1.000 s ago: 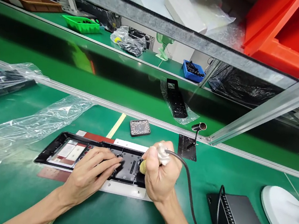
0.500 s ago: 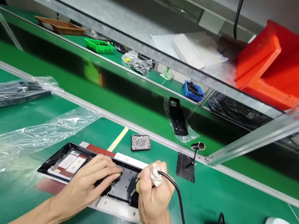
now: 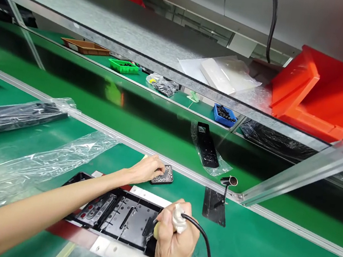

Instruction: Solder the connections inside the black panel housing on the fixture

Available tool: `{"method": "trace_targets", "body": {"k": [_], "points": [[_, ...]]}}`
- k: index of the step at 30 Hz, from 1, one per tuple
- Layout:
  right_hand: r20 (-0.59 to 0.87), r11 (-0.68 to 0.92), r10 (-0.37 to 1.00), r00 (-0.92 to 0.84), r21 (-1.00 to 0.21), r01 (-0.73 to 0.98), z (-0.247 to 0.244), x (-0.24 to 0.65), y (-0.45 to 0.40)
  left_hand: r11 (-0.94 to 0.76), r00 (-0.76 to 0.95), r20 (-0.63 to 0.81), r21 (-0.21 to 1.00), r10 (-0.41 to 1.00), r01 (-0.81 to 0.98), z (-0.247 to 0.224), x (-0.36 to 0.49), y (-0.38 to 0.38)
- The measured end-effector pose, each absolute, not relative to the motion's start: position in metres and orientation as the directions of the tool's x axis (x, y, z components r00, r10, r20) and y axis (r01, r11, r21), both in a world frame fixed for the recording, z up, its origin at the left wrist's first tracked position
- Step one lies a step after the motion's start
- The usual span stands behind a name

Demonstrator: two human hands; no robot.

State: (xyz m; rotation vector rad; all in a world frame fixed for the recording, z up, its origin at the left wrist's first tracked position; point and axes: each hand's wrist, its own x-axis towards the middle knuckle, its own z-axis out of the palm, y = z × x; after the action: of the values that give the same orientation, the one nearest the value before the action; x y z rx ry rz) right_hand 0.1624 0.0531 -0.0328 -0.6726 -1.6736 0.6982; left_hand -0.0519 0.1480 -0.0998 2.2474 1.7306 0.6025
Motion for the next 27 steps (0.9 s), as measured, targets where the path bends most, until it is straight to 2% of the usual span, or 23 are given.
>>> {"method": "trace_targets", "body": {"k": [4, 7, 12, 17, 22, 27], "points": [[0.663, 0.682, 0.721, -0.201, -0.73, 0.04, -0.035, 0.163, 0.053, -0.314, 0.265, 0.173, 0.407, 0.948, 0.857, -0.106, -0.047, 0.155], [0.668, 0.691, 0.71, -0.222, -0.722, 0.04, -0.036, 0.164, 0.052, -0.315, 0.264, 0.175, 0.441, 0.949, 0.84, -0.104, -0.046, 0.156], [0.668, 0.691, 0.715, -0.206, -0.72, 0.064, -0.031, 0.165, 0.052, -0.201, 0.136, 0.152, 0.625, 0.979, 0.755, -0.085, -0.043, 0.136], [0.642, 0.67, 0.738, -0.207, -0.734, 0.111, -0.028, 0.165, 0.054, -0.213, 0.207, 0.108, 0.775, 0.972, 0.595, -0.061, -0.034, 0.085], [0.637, 0.663, 0.745, -0.198, -0.742, 0.104, -0.034, 0.168, 0.056, -0.317, 0.348, 0.131, 0.77, 0.928, 0.553, -0.063, -0.022, 0.053], [0.633, 0.659, 0.748, -0.198, -0.743, 0.117, -0.037, 0.169, 0.057, -0.381, 0.418, 0.148, 0.739, 0.896, 0.555, -0.067, -0.013, 0.051]]}}
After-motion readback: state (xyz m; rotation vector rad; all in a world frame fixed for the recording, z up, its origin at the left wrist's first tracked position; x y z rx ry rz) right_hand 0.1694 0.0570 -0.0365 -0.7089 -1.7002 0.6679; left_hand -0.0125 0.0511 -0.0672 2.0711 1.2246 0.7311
